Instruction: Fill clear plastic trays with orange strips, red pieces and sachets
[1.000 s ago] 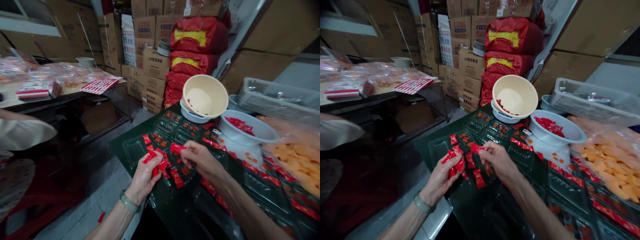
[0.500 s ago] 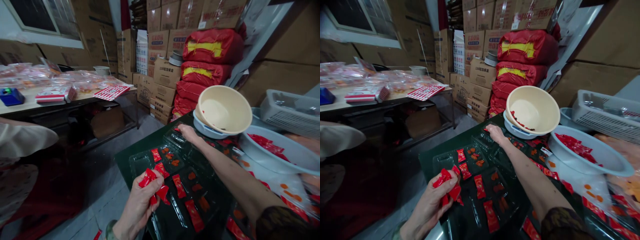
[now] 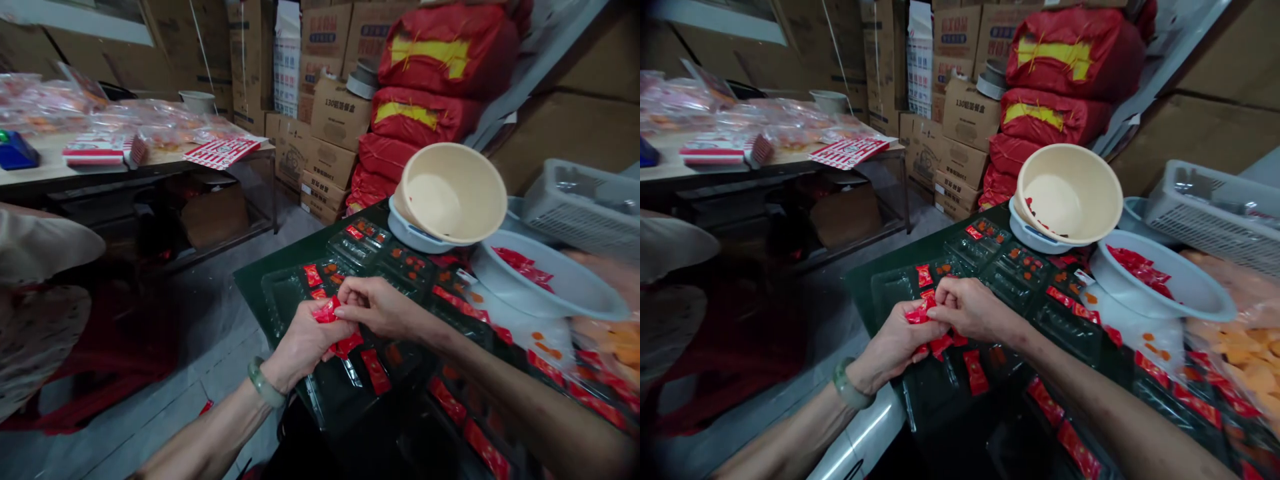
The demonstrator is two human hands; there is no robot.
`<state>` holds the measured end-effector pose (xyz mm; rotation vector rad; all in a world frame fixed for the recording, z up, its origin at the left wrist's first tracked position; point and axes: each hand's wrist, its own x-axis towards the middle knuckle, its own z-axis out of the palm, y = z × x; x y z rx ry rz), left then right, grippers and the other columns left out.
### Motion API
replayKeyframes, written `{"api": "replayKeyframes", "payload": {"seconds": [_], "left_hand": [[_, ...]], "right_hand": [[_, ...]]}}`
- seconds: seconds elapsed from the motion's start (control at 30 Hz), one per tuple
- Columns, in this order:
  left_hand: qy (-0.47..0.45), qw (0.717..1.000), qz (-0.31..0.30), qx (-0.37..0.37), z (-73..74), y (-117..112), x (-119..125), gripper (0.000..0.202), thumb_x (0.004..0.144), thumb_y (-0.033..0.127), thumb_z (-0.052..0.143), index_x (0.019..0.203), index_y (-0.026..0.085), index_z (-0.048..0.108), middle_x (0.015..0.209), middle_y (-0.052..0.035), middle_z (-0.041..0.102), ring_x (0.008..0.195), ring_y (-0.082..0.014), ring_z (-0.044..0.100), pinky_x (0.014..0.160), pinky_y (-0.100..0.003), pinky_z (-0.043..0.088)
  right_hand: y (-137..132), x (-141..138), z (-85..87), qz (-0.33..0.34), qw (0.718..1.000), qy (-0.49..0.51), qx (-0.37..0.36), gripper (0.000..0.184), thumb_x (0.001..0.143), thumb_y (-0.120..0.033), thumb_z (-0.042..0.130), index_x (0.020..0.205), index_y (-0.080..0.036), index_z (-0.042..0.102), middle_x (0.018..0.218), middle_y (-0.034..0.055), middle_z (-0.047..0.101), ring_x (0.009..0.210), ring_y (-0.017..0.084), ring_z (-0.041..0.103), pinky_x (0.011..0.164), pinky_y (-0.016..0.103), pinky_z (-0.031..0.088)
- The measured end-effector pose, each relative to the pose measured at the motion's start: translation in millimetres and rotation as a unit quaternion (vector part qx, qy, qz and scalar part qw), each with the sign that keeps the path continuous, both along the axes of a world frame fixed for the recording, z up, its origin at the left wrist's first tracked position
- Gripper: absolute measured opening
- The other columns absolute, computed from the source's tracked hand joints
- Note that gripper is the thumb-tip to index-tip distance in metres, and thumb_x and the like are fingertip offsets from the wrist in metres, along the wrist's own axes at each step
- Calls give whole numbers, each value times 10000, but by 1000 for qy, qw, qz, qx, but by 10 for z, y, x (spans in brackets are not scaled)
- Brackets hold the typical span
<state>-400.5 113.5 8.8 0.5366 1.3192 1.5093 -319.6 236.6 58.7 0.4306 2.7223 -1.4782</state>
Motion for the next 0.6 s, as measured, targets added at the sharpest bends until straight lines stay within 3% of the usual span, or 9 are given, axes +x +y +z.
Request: {"api": "replayKeyframes", "payload": {"seconds": [0.1, 0.2, 0.33, 0.5, 0.6], "left_hand": [[51, 997, -57, -10, 37, 27, 45, 99, 649, 177, 663, 669, 109, 595, 444, 63, 435, 330, -14, 295, 313, -156, 217], [70, 992, -106, -11, 72, 51, 47, 73, 645, 125, 646, 624, 106, 579, 417, 74, 401, 324, -7, 281, 318, -155, 193], [60, 988, -142, 2, 9, 58, -11, 127, 691, 220, 658, 731, 105, 621, 453, 58, 433, 344, -21, 311, 319, -159, 215], [27, 992, -126, 0, -109, 72, -110, 260, 688, 346, 683, 785, 109, 636, 482, 44, 463, 337, -27, 336, 311, -166, 235], [-33, 995, -97, -8, -69, 98, -160, 282, 637, 312, 725, 803, 98, 643, 556, 16, 535, 334, -21, 360, 295, -162, 221]], "right_hand": [[-71, 101, -8, -33, 999, -6, -18, 148, 757, -306, 575, 763, -160, 552, 538, -55, 467, 482, 68, 403, 443, 189, 301], [-30, 131, 13, -22, 999, -11, -48, 114, 753, -263, 574, 720, -157, 548, 535, -57, 462, 489, 65, 401, 455, 190, 308], [39, 114, 95, -19, 987, -68, -144, 110, 719, -238, 585, 689, -150, 525, 509, -60, 468, 466, 62, 397, 448, 191, 306], [98, 78, 74, -27, 989, -37, -139, 106, 682, -225, 610, 667, -144, 543, 537, -55, 473, 493, 54, 386, 467, 184, 303], [241, 69, 5, -93, 986, 4, -136, 136, 686, -264, 615, 683, -152, 538, 553, -41, 513, 475, 58, 414, 428, 177, 303]]}}
